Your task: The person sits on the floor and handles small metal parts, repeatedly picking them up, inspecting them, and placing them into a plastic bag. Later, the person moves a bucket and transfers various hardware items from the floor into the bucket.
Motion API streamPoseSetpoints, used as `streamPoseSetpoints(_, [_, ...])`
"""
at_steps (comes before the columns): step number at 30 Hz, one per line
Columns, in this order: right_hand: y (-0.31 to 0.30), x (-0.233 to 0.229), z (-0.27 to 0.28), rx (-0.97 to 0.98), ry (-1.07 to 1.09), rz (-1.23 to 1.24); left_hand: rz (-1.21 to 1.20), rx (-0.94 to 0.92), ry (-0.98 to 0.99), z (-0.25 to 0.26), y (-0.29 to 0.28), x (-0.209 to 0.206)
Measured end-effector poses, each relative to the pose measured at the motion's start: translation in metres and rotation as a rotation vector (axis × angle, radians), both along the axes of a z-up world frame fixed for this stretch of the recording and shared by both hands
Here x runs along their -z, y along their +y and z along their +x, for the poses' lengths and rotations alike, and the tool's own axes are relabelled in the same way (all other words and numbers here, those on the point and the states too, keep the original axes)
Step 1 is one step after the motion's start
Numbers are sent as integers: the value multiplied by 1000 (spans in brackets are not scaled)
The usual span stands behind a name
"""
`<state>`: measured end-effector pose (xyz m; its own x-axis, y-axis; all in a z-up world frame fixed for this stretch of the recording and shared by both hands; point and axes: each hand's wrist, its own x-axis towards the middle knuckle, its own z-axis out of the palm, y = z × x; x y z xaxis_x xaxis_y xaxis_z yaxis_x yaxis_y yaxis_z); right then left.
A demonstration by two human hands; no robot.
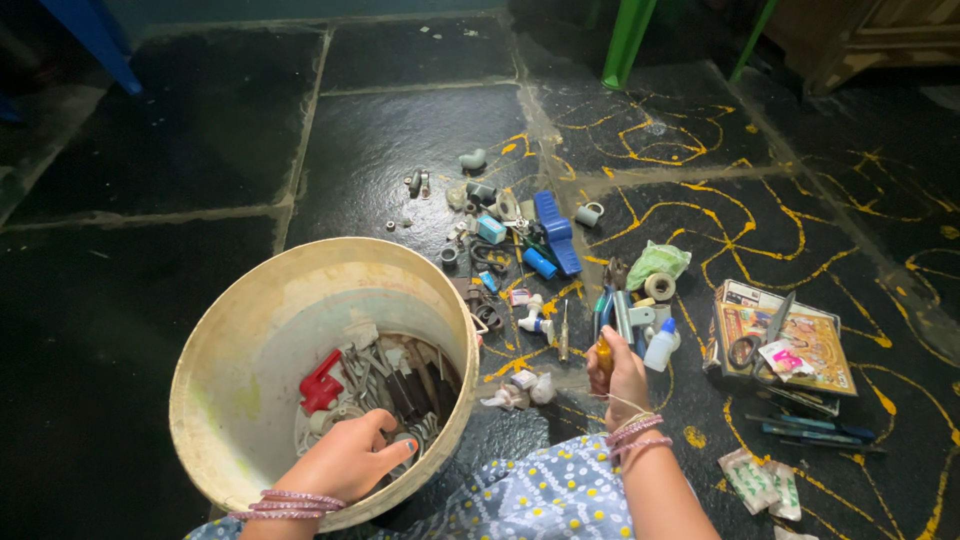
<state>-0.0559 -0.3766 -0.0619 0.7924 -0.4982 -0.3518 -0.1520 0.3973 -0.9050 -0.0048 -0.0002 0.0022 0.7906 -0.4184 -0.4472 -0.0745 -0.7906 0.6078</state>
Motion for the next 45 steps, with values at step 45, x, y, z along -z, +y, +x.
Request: streamPoseSetpoints(45, [1,10,9,23,-147,5,7,8,-8,2,2,3])
